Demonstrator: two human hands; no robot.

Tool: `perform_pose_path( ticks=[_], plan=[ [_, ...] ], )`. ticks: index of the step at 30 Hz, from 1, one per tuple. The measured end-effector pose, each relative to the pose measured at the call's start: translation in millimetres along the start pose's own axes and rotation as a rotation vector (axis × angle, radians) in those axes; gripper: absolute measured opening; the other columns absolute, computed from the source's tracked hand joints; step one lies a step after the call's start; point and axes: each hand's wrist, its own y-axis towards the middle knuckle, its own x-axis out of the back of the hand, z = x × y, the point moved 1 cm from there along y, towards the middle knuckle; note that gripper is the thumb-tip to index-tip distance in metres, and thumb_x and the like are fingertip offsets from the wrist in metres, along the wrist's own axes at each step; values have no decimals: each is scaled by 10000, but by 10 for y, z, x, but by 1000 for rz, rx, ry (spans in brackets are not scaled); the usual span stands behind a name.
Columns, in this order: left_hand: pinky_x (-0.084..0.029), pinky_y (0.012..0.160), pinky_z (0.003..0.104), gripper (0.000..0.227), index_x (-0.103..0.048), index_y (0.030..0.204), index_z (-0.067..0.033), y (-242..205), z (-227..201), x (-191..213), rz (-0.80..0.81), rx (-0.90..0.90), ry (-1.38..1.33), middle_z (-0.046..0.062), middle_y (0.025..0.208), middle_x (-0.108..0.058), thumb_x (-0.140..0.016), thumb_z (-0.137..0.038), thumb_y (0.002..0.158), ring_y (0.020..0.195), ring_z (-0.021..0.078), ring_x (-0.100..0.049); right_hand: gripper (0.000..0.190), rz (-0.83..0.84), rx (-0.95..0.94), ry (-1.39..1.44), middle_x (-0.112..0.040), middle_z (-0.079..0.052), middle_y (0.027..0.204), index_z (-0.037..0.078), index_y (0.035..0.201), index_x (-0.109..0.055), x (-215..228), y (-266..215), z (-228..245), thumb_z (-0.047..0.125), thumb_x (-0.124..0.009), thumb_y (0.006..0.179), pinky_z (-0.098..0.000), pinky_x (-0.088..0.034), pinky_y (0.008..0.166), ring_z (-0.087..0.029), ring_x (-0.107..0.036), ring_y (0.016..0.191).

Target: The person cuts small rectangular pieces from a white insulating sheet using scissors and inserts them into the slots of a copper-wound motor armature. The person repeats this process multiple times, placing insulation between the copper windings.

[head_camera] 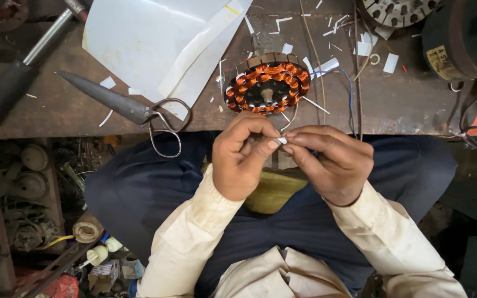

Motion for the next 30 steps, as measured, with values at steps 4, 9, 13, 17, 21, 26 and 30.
perform_pose_path(
  ticks=[4, 9, 13, 17, 21, 26, 30],
  plan=[
    [-530, 864, 262, 84, -639, 1044, 24, -2, -67, -16, 0, -73, 230, 73, 1079, -631, -674, 52, 973, 946, 134, -642, 154, 21, 7, -33, -749, -170, 980, -54, 1014, -688, 4, -27, -40, -61, -768, 881, -303, -609, 780, -230, -768, 877],
    [-532, 883, 261, 89, -633, 1075, 20, -38, -2, -11, -4, -53, 143, 60, 1093, -630, -676, 47, 1002, 958, 132, -643, 180, 3, 55, -9, -726, -166, 1028, -49, 1047, -663, 1, 11, -45, -44, -770, 902, -297, -594, 806, -238, -747, 907],
    [-546, 938, 280, 125, -624, 1140, 28, -19, 150, -30, -6, 65, -233, 63, 1145, -620, -666, 43, 1024, 1034, 140, -644, 210, 12, 137, -42, -718, -183, 1081, -47, 1073, -684, 10, 54, -1, -29, -803, 900, -334, -597, 878, -269, -742, 992],
    [-558, 922, 294, 166, -656, 1151, 21, 12, 130, 19, 13, 106, -330, 76, 1169, -637, -722, 17, 999, 1039, 166, -656, 168, 37, 67, -49, -734, -155, 1060, -33, 1046, -709, 45, 117, 59, -66, -784, 900, -288, -603, 808, -235, -755, 952],
    [-547, 942, 325, 270, -693, 1107, -47, 143, -147, 141, -230, -344, 533, 36, 1138, -682, -863, -18, 900, 1034, 225, -694, 143, 1, 94, -125, -737, -130, 1042, -15, 1044, -719, 90, 350, 143, -80, -758, 924, -278, -591, 835, -203, -748, 944],
    [-445, 1034, 457, 380, -659, 1023, -69, 548, -182, 185, -371, -575, 925, 122, 1209, -626, -907, -170, 752, 1147, 367, -624, 129, -57, 285, -389, -717, -154, 1087, -40, 1087, -716, 52, 764, 172, -101, -764, 984, -303, -586, 831, -244, -733, 988],
    [-511, 1043, 418, 327, -652, 1111, -74, 599, 11, 162, -338, -465, 782, 94, 1306, -630, -867, -87, 864, 1211, 313, -643, 195, -55, 296, -481, -717, -136, 1100, -7, 1125, -745, -116, 902, 169, -97, -792, 959, -304, -585, 833, -240, -731, 988]
  ],
)
